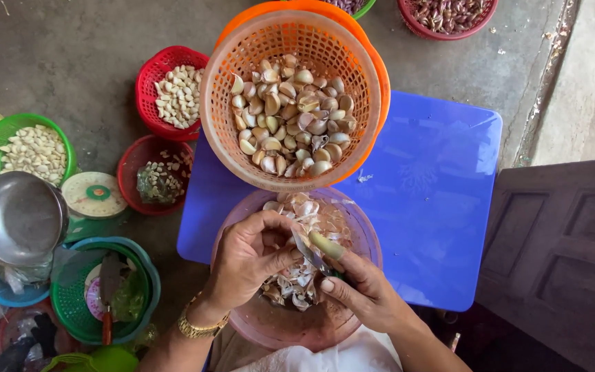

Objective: The person is peeling individual garlic cloves using their hands and a small knife, placing the skins into a bowl.

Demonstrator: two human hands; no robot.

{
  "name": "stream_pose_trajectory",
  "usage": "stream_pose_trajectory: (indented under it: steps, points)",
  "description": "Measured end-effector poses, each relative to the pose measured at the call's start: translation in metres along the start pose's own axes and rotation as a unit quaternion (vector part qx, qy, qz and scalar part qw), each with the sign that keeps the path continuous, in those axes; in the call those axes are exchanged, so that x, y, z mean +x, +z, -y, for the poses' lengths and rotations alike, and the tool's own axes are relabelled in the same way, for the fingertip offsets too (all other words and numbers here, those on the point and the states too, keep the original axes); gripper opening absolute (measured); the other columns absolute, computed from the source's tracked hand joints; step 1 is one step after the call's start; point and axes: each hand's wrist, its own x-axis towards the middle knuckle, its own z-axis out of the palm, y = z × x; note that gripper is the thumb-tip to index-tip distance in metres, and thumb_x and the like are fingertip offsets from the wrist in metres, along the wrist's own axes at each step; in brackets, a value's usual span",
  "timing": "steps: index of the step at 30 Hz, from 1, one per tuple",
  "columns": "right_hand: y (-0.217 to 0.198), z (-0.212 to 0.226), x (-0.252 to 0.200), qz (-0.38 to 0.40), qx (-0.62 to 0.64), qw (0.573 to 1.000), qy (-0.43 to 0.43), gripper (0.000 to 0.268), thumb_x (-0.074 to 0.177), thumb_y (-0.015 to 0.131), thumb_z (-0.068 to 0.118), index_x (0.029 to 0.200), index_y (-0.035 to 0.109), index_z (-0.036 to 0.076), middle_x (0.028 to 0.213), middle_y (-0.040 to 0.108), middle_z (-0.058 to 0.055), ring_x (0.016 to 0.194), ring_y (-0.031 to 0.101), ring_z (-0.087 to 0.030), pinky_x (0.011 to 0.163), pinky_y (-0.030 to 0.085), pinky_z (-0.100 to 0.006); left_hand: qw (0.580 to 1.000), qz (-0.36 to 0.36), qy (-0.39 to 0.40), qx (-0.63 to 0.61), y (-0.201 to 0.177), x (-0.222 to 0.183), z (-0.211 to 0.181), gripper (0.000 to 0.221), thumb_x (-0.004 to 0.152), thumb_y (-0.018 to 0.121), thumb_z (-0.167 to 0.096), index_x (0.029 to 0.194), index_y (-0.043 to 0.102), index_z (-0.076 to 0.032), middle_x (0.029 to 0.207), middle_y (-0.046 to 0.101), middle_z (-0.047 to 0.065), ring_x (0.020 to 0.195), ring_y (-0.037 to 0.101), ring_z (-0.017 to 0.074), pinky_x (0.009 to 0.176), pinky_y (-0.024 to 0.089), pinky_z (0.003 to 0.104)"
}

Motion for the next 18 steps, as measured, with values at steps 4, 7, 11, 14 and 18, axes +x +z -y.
stream_pose_trajectory:
  steps: [4, 7, 11, 14, 18]
  points:
    - [-0.002, 0.004, 0.001, 0.018, -0.016, 1.000, 0.000, 0.060, 0.105, 0.056, 0.020, 0.159, 0.034, 0.005, 0.137, 0.064, -0.007, 0.084, 0.056, -0.011, 0.076, 0.053, -0.028, 1.000, -0.020, -0.009, 0.021, -0.002, -0.005, 0.008, 0.024, 0.085, 0.083, -0.009, 0.101, 0.067, -0.001, 0.091, 0.068, 0.005, 0.080, 0.066, 0.0113, 0.069, 0.062, 0.021]
    - [-0.003, -0.001, 0.000, 0.010, -0.060, 0.998, -0.022, 0.059, 0.104, 0.058, 0.021, 0.156, 0.037, 0.002, 0.155, 0.054, -0.013, 0.141, 0.053, -0.021, 0.114, 0.044, -0.037, 0.997, -0.026, -0.017, 0.075, 0.000, -0.006, 0.011, 0.022, 0.086, 0.083, -0.015, 0.093, 0.065, -0.003, 0.086, 0.063, 0.002, 0.078, 0.059, 0.0090, 0.068, 0.055, 0.021]
    - [-0.001, -0.011, -0.004, -0.018, 0.013, 1.000, 0.009, 0.053, 0.105, 0.057, 0.015, 0.155, 0.045, 0.004, 0.104, 0.063, -0.003, 0.070, 0.049, -0.010, 0.063, 0.046, -0.024, 0.988, -0.050, -0.001, 0.145, 0.008, -0.007, 0.006, 0.022, 0.083, 0.085, -0.014, 0.092, 0.068, -0.004, 0.086, 0.067, 0.002, 0.077, 0.063, 0.0084, 0.068, 0.057, 0.020]
    - [-0.002, -0.024, -0.008, -0.037, 0.148, 0.988, 0.038, 0.054, 0.103, 0.060, 0.012, 0.154, 0.046, 0.003, 0.099, 0.063, -0.006, 0.073, 0.056, -0.014, 0.065, 0.045, -0.024, 0.996, -0.033, -0.006, 0.077, 0.006, -0.006, 0.012, 0.019, 0.084, 0.082, -0.008, 0.097, 0.070, 0.000, 0.092, 0.072, 0.008, 0.079, 0.072, 0.0157, 0.071, 0.064, 0.025]
    - [-0.002, -0.039, -0.011, -0.070, 0.234, 0.969, 0.042, 0.053, 0.102, 0.063, 0.011, 0.152, 0.049, 0.005, 0.069, 0.052, -0.008, 0.057, 0.056, -0.017, 0.046, 0.042, -0.025, 0.992, -0.013, -0.072, -0.103, -0.002, -0.007, 0.029, 0.028, 0.089, 0.078, -0.003, 0.114, 0.068, 0.005, 0.106, 0.070, 0.011, 0.085, 0.070, 0.0191, 0.066, 0.068, 0.031]
